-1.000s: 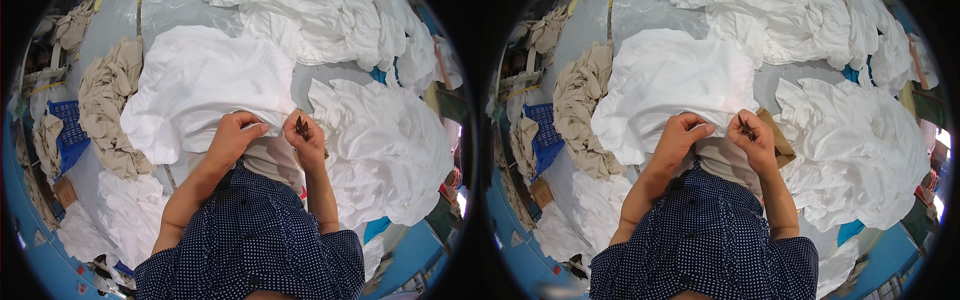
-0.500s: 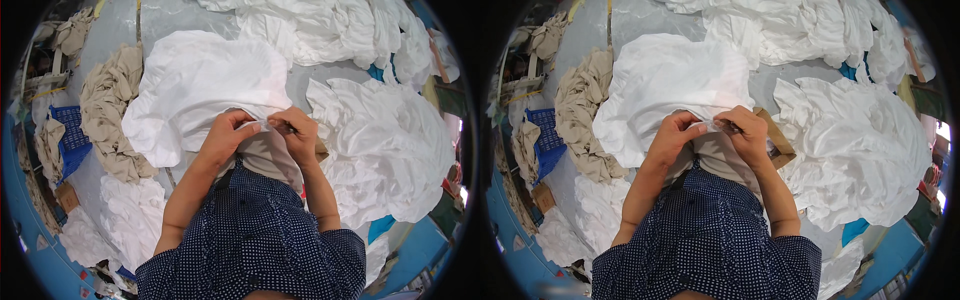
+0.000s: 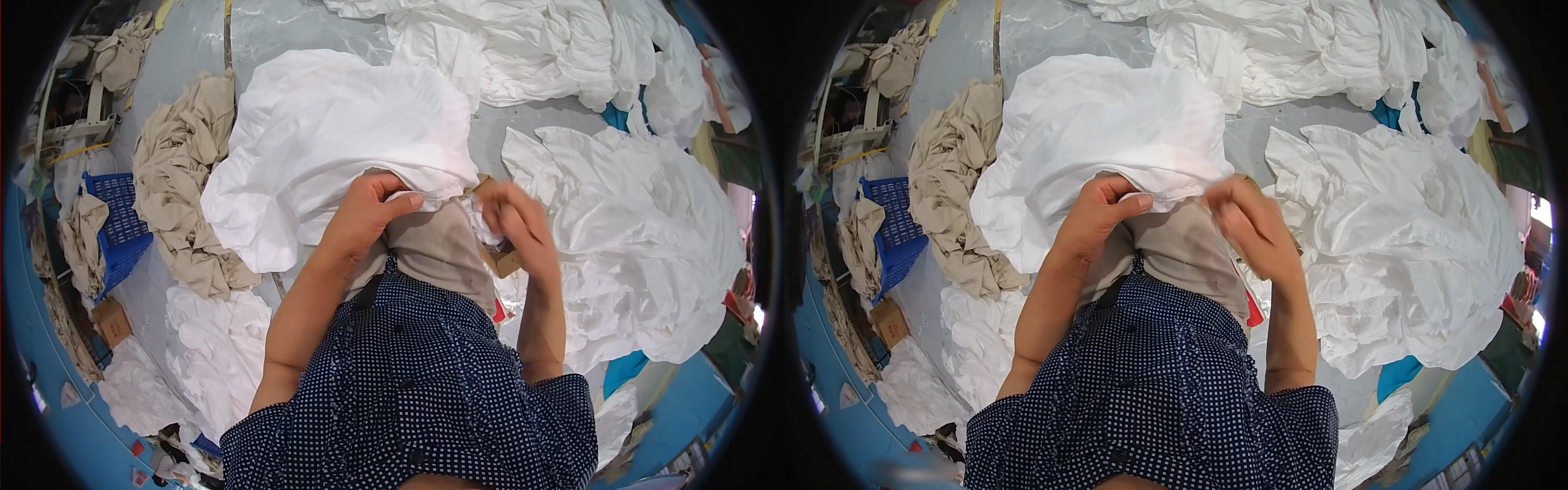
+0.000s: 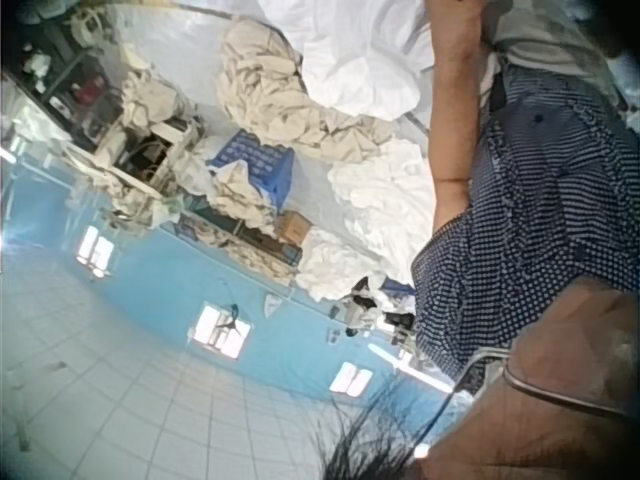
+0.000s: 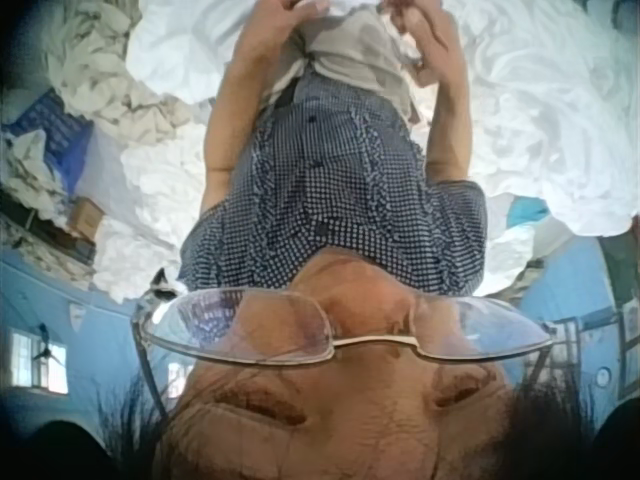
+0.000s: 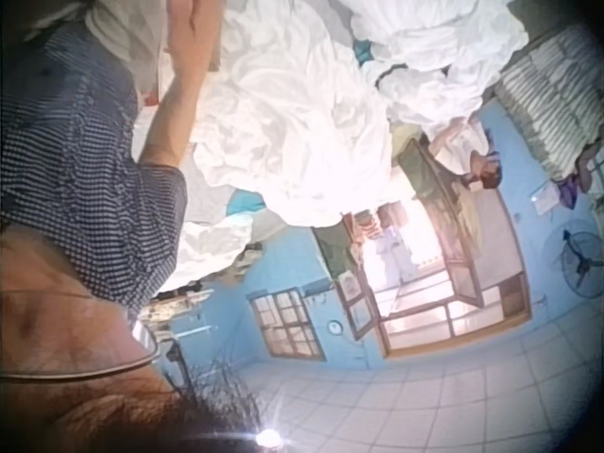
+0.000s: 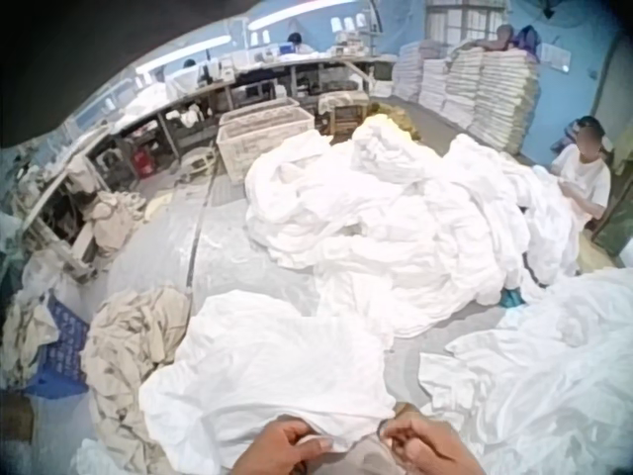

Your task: Trimming excess threads from white fabric items using small scissors or snips.

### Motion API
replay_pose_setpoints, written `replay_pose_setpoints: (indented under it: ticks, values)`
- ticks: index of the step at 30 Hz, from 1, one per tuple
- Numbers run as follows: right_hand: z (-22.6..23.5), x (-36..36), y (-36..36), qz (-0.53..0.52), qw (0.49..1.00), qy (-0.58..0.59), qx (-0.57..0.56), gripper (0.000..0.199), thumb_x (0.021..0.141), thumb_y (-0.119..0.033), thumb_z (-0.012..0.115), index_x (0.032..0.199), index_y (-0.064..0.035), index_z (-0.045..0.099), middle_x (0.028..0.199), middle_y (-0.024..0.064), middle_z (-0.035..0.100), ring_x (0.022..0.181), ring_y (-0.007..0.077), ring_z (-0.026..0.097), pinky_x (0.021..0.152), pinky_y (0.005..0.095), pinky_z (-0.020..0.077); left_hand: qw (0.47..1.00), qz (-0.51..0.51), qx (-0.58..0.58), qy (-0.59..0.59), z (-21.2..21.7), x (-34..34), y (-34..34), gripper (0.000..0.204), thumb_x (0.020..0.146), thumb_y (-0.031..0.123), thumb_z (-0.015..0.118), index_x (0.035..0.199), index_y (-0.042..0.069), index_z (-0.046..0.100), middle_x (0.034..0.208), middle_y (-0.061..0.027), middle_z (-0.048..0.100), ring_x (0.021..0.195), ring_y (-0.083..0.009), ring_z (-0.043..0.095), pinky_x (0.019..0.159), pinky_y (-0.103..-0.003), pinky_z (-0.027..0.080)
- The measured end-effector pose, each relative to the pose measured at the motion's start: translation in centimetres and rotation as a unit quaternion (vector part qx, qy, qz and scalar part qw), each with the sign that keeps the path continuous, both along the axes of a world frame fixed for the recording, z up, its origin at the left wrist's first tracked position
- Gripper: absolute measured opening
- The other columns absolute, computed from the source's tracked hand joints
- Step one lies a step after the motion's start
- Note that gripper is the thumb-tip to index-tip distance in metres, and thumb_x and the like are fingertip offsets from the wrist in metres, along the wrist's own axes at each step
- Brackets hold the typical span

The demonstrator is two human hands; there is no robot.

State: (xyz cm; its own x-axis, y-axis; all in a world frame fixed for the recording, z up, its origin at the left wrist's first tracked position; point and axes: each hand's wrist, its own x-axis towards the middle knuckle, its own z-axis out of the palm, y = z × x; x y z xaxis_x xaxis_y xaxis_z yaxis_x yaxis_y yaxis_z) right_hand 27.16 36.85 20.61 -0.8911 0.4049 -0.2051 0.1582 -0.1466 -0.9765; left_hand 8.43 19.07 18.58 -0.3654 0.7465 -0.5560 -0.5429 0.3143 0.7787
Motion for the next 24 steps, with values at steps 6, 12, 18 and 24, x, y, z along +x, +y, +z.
replay_pose_setpoints:
  ticks: [6, 12, 18, 24]
  values:
    - [-5.3, -2.8, -0.6, -0.041, 0.934, 0.016, 0.354, 0.018, 0.091, -0.021, 0.072, 0.1, -0.0062, 0.066, 0.075, 0.0069, 0.064, 0.063, 0.023, 0.062, 0.059, 0.0318, 0.0465, 1.0, 0.006, 0.006, -0.025, -0.3, -0.4, 0.0, 0.027, 0.092, 0.011, 0.072, 0.114, -0.004, 0.072, 0.105, -0.0043, 0.073, 0.096, -0.0097, 0.063, 0.088, -0.025, 0.048]
    - [-5.7, -4.0, -1.0, -0.039, 0.877, 0.104, 0.467, 0.021, 0.088, -0.025, 0.075, 0.095, -0.0082, 0.064, 0.073, 0.0054, 0.062, 0.061, 0.0253, 0.059, 0.055, 0.0352, 0.0427, 0.999, 0.012, -0.005, -0.033, -0.4, -0.7, 0.0, 0.025, 0.092, 0.01, 0.072, 0.113, -0.004, 0.072, 0.102, -0.0031, 0.073, 0.092, -0.0083, 0.062, 0.086, -0.024, 0.048]
    - [-5.9, -4.4, -1.1, -0.044, 0.851, 0.129, 0.507, 0.021, 0.087, -0.026, 0.075, 0.094, -0.0087, 0.065, 0.07, 0.0041, 0.058, 0.058, 0.0238, 0.055, 0.053, 0.0348, 0.0401, 0.999, 0.018, -0.001, -0.047, -0.4, -0.7, -0.1, 0.022, 0.093, 0.01, 0.071, 0.111, -0.003, 0.073, 0.099, -0.0017, 0.073, 0.091, -0.0076, 0.062, 0.085, -0.024, 0.048]
    - [-6.0, -4.6, -1.2, -0.048, 0.846, 0.14, 0.512, 0.02, 0.085, -0.024, 0.076, 0.092, -0.0088, 0.065, 0.068, 0.0045, 0.058, 0.057, 0.0249, 0.056, 0.052, 0.0348, 0.0402, 0.998, 0.018, -0.003, -0.059, -0.4, -0.8, -0.1, 0.023, 0.092, 0.011, 0.074, 0.11, -0.002, 0.073, 0.101, -0.0033, 0.073, 0.092, -0.009, 0.064, 0.086, -0.024, 0.048]
